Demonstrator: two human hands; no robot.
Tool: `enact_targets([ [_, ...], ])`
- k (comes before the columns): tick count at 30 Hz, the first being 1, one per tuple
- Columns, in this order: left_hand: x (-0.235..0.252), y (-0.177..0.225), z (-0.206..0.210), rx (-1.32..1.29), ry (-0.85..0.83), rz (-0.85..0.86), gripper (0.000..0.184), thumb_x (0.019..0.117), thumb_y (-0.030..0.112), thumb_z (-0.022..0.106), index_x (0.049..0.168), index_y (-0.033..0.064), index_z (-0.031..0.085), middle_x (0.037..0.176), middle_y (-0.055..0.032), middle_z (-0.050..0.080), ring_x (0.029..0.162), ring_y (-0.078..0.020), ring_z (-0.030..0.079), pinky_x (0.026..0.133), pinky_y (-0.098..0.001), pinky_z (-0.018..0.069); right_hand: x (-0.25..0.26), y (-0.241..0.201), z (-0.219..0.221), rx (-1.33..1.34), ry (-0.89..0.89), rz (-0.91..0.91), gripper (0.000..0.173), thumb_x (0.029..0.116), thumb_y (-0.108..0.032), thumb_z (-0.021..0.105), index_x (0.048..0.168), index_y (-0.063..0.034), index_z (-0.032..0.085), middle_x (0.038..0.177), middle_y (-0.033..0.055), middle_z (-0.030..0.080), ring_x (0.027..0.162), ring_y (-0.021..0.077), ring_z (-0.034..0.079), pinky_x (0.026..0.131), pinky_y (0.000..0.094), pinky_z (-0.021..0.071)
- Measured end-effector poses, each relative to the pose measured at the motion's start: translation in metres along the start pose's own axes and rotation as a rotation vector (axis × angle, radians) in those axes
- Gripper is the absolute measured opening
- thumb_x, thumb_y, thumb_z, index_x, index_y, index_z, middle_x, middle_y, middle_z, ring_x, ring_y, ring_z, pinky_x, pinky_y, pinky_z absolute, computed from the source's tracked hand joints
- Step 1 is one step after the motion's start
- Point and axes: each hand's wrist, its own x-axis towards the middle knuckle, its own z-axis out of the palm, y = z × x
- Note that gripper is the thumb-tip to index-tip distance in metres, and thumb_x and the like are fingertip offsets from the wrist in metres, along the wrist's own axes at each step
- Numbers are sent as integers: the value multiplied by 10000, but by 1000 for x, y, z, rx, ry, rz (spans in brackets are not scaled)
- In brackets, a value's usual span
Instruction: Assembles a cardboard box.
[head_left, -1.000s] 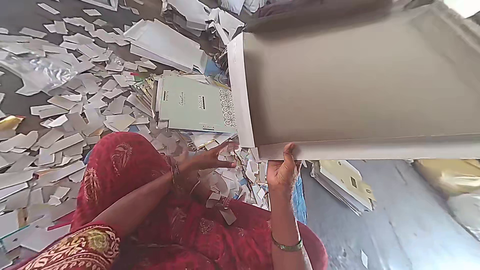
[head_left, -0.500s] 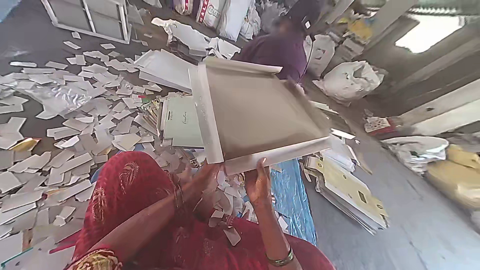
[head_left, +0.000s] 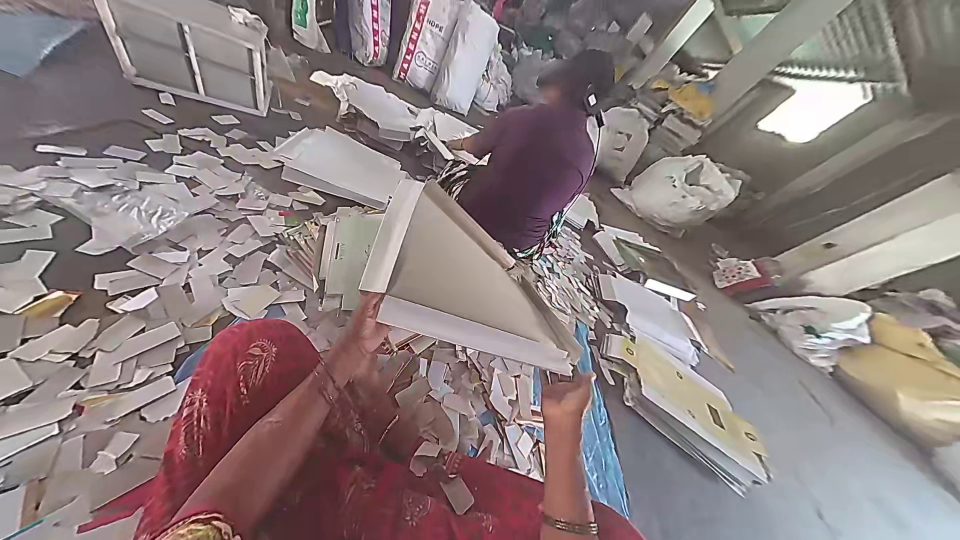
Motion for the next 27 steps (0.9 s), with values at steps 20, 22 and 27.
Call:
enact_targets([
  [20, -15, 17, -29, 163, -21, 230, 413, 1124, 273, 229, 1390, 127, 509, 1160, -13, 681, 1022, -84, 662, 889, -310, 571, -35, -52, -25, -563, -260, -167, 510, 1052, -262, 525, 1512, -54, 456, 1502, 102, 527, 1304, 111, 556, 1076, 287, 479],
  [22, -20, 16, -30, 165, -2, 242, 393, 1123, 332, 280, 1392, 163, 511, 1173, 0, 673, 1043, -80, 650, 897, -319, 567, -37, -48, -18, -533, -223, -111, 386, 1065, -238, 504, 1392, -39, 547, 1263, 67, 670, 1072, 68, 659, 906, 252, 564],
  [27, -5, 16, -19, -62, -96, 101, 754, 986, 751, 149, 1250, 216, 609, 1066, -46, 723, 955, -179, 704, 770, -404, 607, -41, -48, -2, -329, -105, -142, 334, 1069, -214, 500, 1361, -52, 517, 1103, 32, 686, 934, 52, 680, 810, 237, 583],
])
